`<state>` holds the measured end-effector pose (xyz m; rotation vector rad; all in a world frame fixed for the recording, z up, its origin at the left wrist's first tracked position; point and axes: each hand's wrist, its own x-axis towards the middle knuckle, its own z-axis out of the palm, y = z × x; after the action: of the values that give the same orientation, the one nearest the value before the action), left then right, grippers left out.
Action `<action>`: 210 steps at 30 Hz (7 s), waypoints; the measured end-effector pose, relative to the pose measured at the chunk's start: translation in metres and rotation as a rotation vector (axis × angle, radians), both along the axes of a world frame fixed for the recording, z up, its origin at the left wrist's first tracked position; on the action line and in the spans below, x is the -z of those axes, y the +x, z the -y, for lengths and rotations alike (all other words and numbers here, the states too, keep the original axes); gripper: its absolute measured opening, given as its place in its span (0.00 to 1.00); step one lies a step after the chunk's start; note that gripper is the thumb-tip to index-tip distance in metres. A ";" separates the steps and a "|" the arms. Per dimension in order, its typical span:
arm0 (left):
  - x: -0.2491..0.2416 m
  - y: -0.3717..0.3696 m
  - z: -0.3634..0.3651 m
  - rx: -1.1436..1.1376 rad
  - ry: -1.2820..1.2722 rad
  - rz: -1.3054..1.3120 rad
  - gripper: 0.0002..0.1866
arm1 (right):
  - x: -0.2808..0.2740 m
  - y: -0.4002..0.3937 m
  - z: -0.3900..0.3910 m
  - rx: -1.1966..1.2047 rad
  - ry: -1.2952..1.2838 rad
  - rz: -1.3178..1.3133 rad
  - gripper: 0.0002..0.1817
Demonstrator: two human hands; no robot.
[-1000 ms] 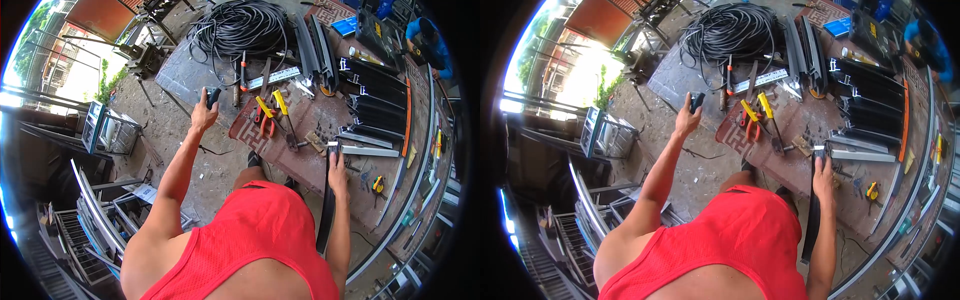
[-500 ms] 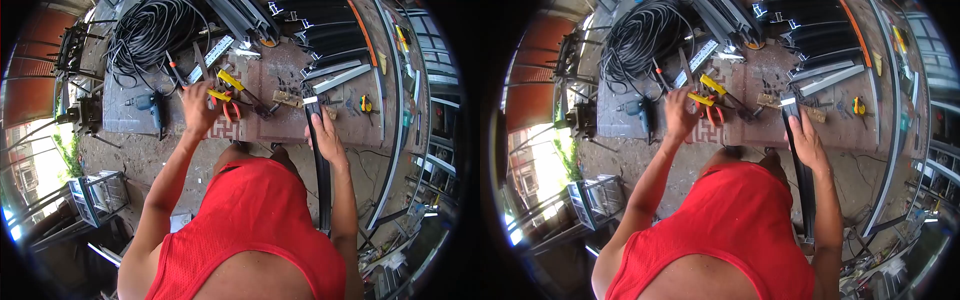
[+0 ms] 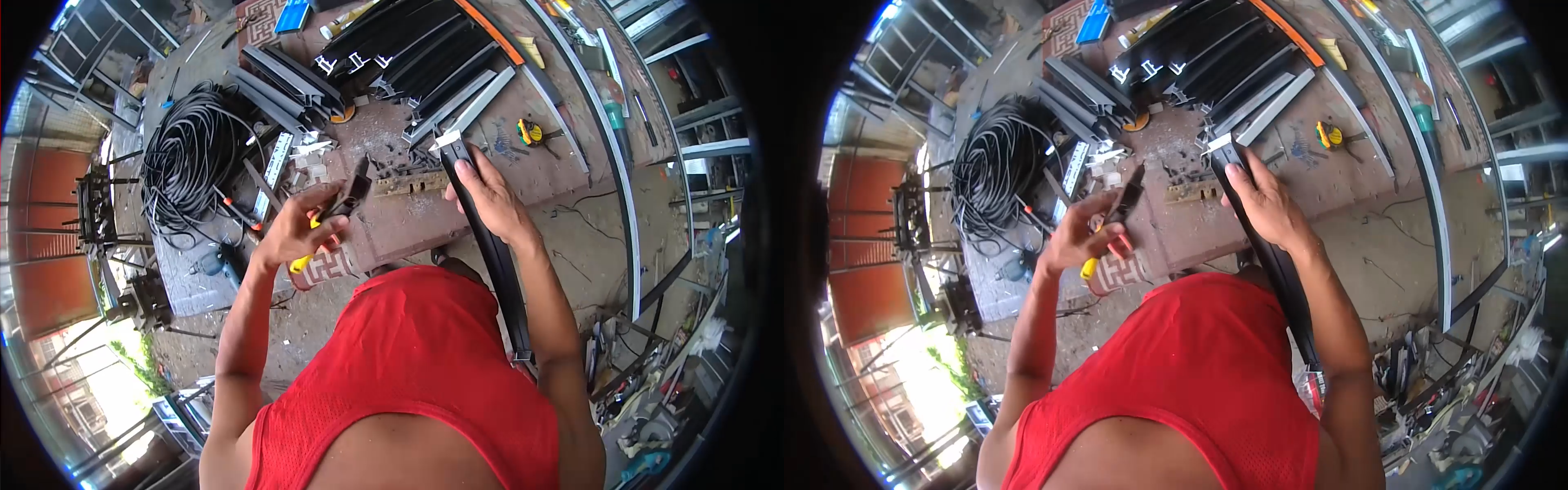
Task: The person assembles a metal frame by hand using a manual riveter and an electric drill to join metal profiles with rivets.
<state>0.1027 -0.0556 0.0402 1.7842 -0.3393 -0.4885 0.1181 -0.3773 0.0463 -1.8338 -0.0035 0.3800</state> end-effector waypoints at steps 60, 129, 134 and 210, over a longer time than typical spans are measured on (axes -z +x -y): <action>0.183 -0.025 0.083 -0.111 0.421 0.103 0.31 | 0.132 0.025 0.008 -0.017 -0.173 0.133 0.52; 0.140 -0.005 0.110 -0.023 0.379 -0.069 0.36 | 0.174 -0.115 0.078 0.250 -0.406 -0.084 0.44; 0.187 -0.003 0.098 -0.450 0.448 -0.031 0.31 | 0.178 -0.119 0.099 0.404 -0.567 -0.077 0.29; 0.075 -0.031 -0.001 -1.331 0.287 0.286 0.26 | 0.188 0.038 -0.017 -0.428 -0.509 0.608 0.30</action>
<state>0.0718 -0.0543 -0.0349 1.9274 0.7578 0.6934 0.1556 -0.3604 -0.1414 -2.3920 -0.7899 0.1014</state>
